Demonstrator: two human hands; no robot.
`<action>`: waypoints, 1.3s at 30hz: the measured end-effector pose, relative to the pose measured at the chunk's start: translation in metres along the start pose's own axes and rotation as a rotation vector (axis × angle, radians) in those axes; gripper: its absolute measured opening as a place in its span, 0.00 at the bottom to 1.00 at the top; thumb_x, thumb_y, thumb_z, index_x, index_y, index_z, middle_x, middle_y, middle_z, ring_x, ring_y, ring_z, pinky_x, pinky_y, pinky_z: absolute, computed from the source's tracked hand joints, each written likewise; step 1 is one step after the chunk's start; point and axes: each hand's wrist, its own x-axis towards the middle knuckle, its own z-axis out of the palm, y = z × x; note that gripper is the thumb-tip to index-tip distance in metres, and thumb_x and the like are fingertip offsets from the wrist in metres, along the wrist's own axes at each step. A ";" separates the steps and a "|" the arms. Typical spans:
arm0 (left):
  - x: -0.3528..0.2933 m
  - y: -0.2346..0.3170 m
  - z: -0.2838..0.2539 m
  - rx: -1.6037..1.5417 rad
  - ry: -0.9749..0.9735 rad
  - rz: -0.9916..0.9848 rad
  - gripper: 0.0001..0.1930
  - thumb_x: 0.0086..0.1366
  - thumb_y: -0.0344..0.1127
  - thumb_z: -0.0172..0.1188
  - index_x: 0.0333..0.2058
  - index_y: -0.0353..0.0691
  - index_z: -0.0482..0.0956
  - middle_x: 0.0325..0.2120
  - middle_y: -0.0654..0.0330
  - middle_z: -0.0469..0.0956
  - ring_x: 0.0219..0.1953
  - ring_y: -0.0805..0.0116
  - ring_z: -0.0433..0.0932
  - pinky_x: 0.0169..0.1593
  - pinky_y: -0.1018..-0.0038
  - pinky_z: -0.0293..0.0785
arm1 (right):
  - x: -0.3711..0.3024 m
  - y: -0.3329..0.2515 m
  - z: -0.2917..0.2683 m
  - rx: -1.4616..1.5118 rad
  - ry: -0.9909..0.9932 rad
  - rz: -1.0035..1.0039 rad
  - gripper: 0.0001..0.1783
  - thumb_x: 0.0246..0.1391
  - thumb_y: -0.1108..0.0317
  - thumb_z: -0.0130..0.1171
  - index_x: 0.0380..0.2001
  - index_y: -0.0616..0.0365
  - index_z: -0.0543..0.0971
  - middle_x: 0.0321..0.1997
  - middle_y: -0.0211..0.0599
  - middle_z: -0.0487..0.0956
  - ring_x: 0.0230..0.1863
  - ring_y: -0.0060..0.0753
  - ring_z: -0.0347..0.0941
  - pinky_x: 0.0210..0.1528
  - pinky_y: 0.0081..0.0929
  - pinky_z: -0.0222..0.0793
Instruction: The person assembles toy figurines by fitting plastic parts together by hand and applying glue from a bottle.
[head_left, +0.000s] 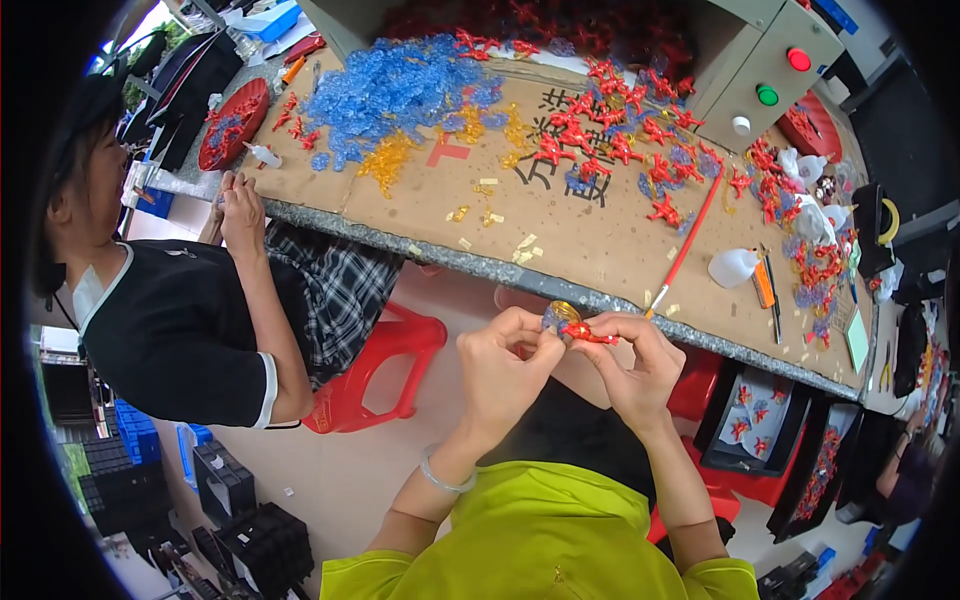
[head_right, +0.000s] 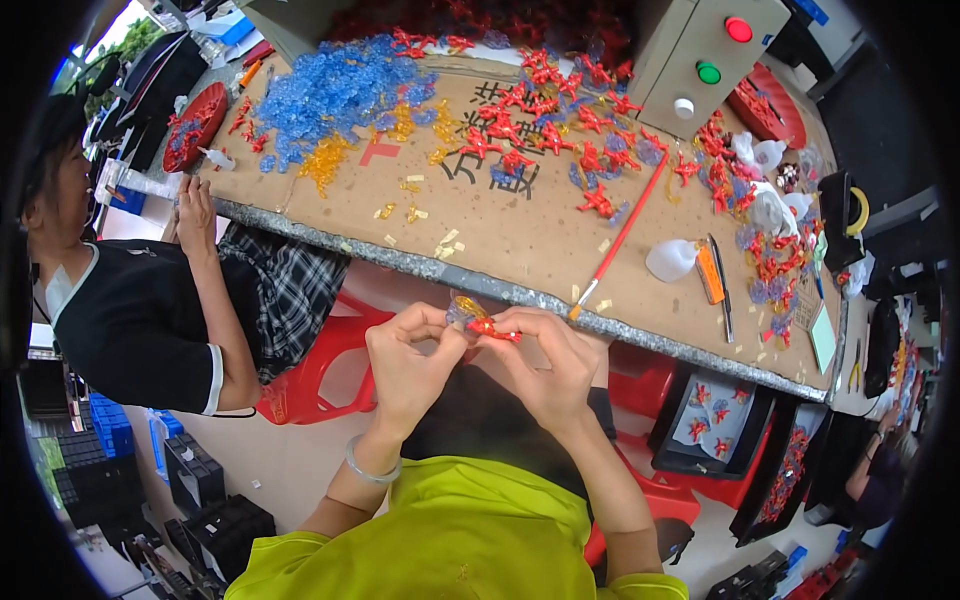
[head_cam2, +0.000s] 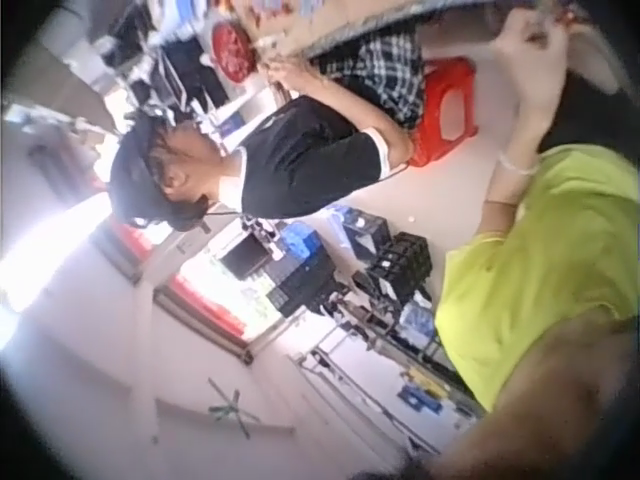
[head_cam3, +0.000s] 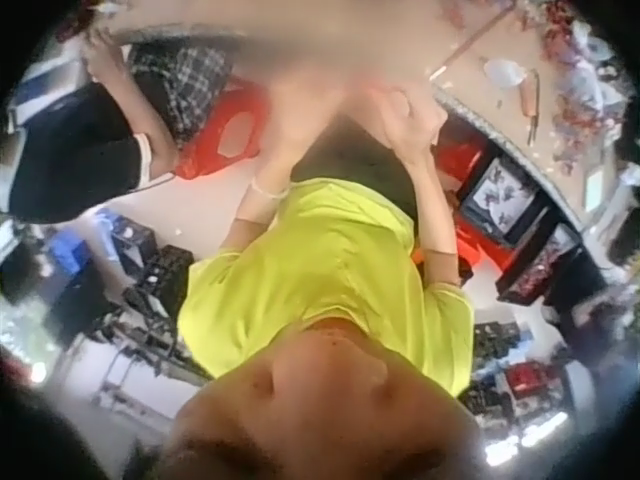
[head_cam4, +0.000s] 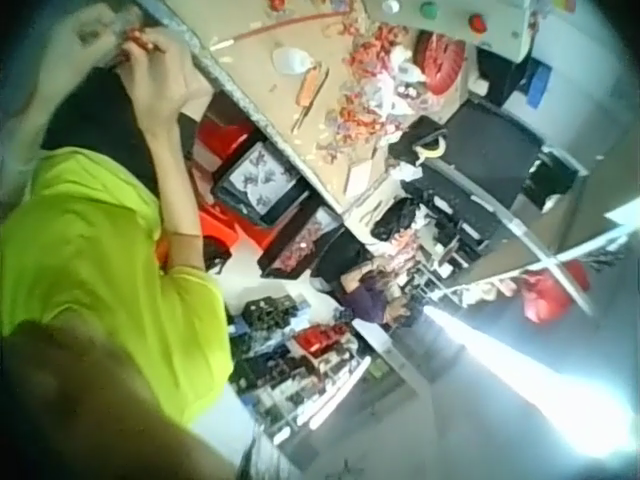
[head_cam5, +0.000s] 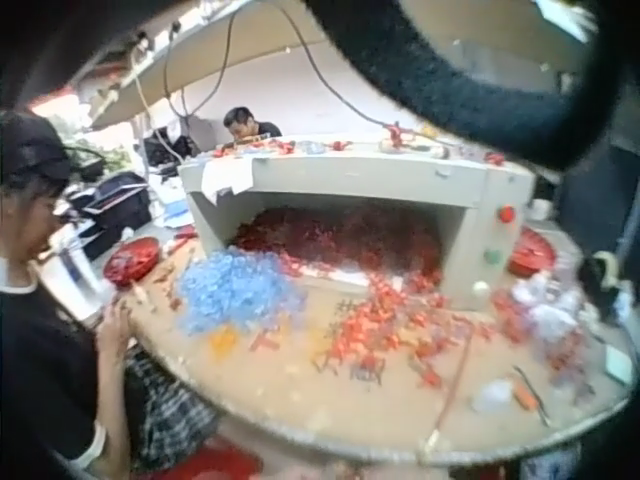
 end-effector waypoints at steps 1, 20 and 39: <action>-0.001 -0.002 0.000 0.003 -0.005 -0.006 0.03 0.53 0.25 0.62 0.24 0.30 0.79 0.17 0.56 0.81 0.21 0.78 0.79 0.24 0.81 0.72 | -0.001 0.000 -0.001 0.001 -0.008 -0.005 0.13 0.38 0.80 0.69 0.29 0.66 0.77 0.32 0.43 0.81 0.35 0.35 0.79 0.39 0.26 0.75; -0.016 -0.004 0.008 -0.247 -0.063 -0.037 0.02 0.55 0.21 0.58 0.27 0.30 0.78 0.22 0.58 0.82 0.23 0.82 0.77 0.25 0.86 0.69 | -0.017 0.016 -0.002 0.299 0.065 0.113 0.12 0.39 0.81 0.69 0.26 0.65 0.75 0.32 0.43 0.81 0.37 0.32 0.78 0.43 0.27 0.75; -0.007 -0.008 0.008 0.272 0.031 0.690 0.06 0.44 0.22 0.64 0.23 0.33 0.76 0.16 0.57 0.76 0.17 0.66 0.76 0.23 0.77 0.71 | -0.020 -0.004 -0.009 0.328 0.115 0.255 0.13 0.39 0.82 0.70 0.29 0.66 0.76 0.31 0.40 0.79 0.37 0.28 0.77 0.41 0.23 0.72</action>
